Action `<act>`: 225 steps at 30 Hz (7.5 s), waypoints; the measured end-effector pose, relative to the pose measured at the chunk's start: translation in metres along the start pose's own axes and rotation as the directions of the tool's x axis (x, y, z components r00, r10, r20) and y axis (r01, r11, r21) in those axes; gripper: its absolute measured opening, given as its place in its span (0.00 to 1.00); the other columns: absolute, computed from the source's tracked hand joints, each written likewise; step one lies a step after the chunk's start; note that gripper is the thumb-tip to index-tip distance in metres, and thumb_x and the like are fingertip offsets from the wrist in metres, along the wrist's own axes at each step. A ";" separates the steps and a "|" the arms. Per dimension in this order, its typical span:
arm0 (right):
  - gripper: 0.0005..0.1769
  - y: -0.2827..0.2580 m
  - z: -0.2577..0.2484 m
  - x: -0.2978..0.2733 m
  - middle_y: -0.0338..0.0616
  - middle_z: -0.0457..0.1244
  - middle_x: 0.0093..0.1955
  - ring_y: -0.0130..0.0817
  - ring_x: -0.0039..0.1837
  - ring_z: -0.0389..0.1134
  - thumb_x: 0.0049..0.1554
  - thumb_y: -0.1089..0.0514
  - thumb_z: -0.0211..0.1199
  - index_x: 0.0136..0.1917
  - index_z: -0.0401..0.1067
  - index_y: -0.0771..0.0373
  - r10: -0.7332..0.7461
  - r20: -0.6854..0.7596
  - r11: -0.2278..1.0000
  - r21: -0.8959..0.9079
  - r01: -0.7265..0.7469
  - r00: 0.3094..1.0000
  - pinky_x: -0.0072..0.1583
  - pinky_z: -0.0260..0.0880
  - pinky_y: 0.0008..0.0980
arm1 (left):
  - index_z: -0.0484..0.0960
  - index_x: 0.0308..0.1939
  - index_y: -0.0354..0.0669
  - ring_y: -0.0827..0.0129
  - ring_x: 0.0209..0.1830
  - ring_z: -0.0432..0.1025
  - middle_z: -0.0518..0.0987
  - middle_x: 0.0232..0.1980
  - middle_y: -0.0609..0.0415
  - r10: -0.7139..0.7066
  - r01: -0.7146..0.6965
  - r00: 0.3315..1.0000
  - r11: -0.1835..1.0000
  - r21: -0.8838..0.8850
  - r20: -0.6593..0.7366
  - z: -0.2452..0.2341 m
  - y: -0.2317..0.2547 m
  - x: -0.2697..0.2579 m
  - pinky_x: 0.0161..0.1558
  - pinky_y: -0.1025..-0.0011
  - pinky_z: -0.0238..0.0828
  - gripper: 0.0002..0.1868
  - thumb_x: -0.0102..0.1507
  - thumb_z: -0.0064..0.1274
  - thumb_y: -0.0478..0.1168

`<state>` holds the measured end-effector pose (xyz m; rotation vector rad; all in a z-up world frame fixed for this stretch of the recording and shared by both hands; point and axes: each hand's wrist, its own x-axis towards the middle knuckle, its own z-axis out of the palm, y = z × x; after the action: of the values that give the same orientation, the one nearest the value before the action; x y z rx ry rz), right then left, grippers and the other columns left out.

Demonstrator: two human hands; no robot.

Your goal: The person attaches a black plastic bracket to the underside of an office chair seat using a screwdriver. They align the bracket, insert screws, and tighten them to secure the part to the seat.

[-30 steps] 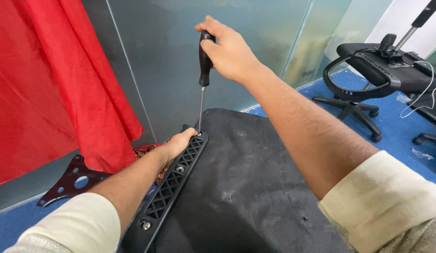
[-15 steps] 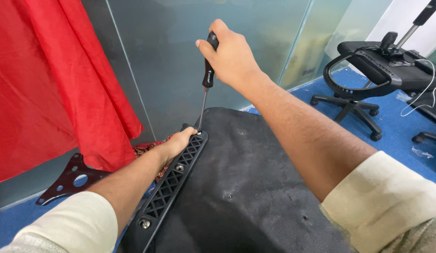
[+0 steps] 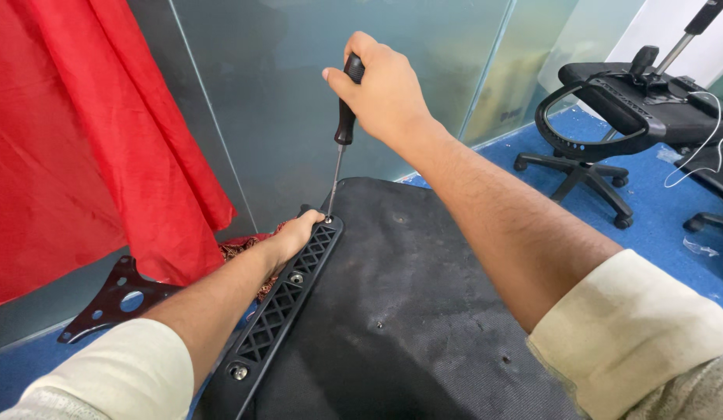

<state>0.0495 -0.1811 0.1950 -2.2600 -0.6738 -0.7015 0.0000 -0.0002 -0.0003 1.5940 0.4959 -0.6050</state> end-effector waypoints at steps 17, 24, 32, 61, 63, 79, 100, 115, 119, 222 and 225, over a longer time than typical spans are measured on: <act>0.18 0.002 -0.002 -0.009 0.40 0.63 0.35 0.33 0.37 0.67 0.61 0.49 0.65 0.51 0.66 0.65 0.095 0.083 0.986 0.127 -0.105 0.992 0.43 0.71 0.38 | 0.82 0.34 0.44 0.70 0.19 0.69 0.79 0.27 0.55 0.032 -0.032 0.999 0.999 -0.018 0.011 0.000 -0.003 0.007 0.27 0.67 0.67 0.23 0.66 0.41 0.57; 0.19 0.032 0.005 -0.001 0.43 0.64 0.44 0.29 0.43 0.66 0.64 0.57 0.52 0.68 0.64 0.60 0.019 0.110 0.920 0.387 -0.061 0.994 0.47 0.70 0.34 | 0.82 0.34 0.45 0.71 0.21 0.69 0.79 0.28 0.55 0.055 -0.055 0.998 0.998 0.001 0.042 -0.001 -0.003 0.003 0.29 0.68 0.67 0.23 0.66 0.41 0.57; 0.15 0.014 -0.006 -0.006 0.40 0.64 0.33 0.31 0.35 0.68 0.62 0.51 0.64 0.55 0.68 0.63 0.144 0.132 0.954 0.246 -0.173 0.981 0.39 0.71 0.32 | 0.83 0.35 0.44 0.70 0.23 0.71 0.81 0.30 0.55 0.068 -0.068 0.997 0.998 -0.002 0.043 0.000 -0.004 0.009 0.30 0.69 0.68 0.22 0.64 0.41 0.56; 0.29 -0.029 -0.047 -0.026 0.44 0.62 0.56 0.32 0.48 0.72 0.62 0.60 0.60 0.74 0.56 0.52 0.069 0.104 0.933 0.346 -0.101 0.992 0.47 0.81 0.33 | 0.82 0.32 0.44 0.70 0.17 0.68 0.78 0.25 0.56 0.156 -0.156 0.987 0.988 -0.003 0.041 0.000 0.006 -0.046 0.24 0.68 0.65 0.22 0.66 0.41 0.55; 0.25 -0.035 -0.047 -0.023 0.44 0.64 0.58 0.30 0.50 0.74 0.63 0.60 0.62 0.72 0.61 0.53 0.013 0.096 0.941 0.335 -0.045 0.995 0.48 0.79 0.33 | 0.81 0.33 0.44 0.69 0.17 0.67 0.77 0.26 0.55 0.157 -0.157 0.986 0.988 0.000 0.048 0.001 0.004 -0.050 0.24 0.67 0.64 0.22 0.66 0.41 0.55; 0.25 -0.054 -0.035 -0.010 0.43 0.67 0.40 0.33 0.38 0.70 0.55 0.53 0.72 0.62 0.67 0.60 0.035 -0.004 0.989 0.145 -0.034 0.999 0.42 0.72 0.34 | 0.82 0.36 0.43 0.69 0.18 0.67 0.77 0.27 0.54 0.184 -0.185 0.982 0.982 0.039 0.044 0.006 0.004 -0.048 0.27 0.66 0.67 0.22 0.67 0.38 0.54; 0.26 -0.001 -0.013 -0.004 0.45 0.69 0.46 0.35 0.44 0.73 0.60 0.57 0.68 0.69 0.63 0.57 -0.109 -0.061 0.983 0.143 0.116 0.992 0.48 0.73 0.35 | 0.83 0.32 0.47 0.74 0.15 0.67 0.77 0.24 0.59 0.139 -0.142 0.989 0.986 0.081 0.049 0.018 0.005 -0.036 0.24 0.71 0.67 0.24 0.69 0.37 0.55; 0.20 0.002 -0.023 0.008 0.36 0.69 0.45 0.24 0.41 0.71 0.63 0.56 0.61 0.67 0.70 0.59 0.091 0.060 0.852 0.512 -0.109 0.994 0.44 0.76 0.29 | 0.83 0.32 0.47 0.72 0.16 0.66 0.78 0.25 0.59 0.123 -0.122 0.992 0.992 -0.034 0.038 0.017 0.004 -0.024 0.22 0.70 0.63 0.22 0.67 0.41 0.55; 0.23 0.004 -0.018 0.002 0.34 0.66 0.41 0.24 0.41 0.70 0.56 0.52 0.67 0.62 0.69 0.59 0.140 0.072 0.877 0.454 -0.158 0.987 0.43 0.76 0.32 | 0.82 0.32 0.46 0.71 0.16 0.67 0.78 0.25 0.58 0.102 -0.098 0.993 0.993 -0.068 0.053 0.017 0.002 -0.018 0.24 0.69 0.65 0.23 0.67 0.40 0.57; 0.22 0.013 -0.054 0.011 0.42 0.68 0.49 0.31 0.46 0.71 0.56 0.58 0.68 0.63 0.71 0.61 0.116 0.305 0.976 0.144 -0.166 0.945 0.51 0.74 0.32 | 0.83 0.36 0.46 0.70 0.24 0.70 0.79 0.30 0.54 0.093 -0.094 0.996 0.990 0.107 0.010 0.020 0.004 -0.030 0.31 0.65 0.69 0.24 0.67 0.39 0.58; 0.20 0.000 -0.051 0.008 0.42 0.68 0.45 0.31 0.43 0.70 0.55 0.56 0.71 0.59 0.72 0.61 0.068 0.262 0.992 0.085 -0.093 0.963 0.49 0.73 0.34 | 0.83 0.36 0.44 0.68 0.25 0.70 0.79 0.30 0.54 0.105 -0.107 0.994 0.992 0.064 0.030 0.020 0.005 -0.027 0.32 0.64 0.68 0.24 0.67 0.39 0.57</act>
<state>0.0402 -0.2158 0.2320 -2.2962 -0.7170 -0.3284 -0.0193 -0.0201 0.0197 1.6608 0.3721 -0.5661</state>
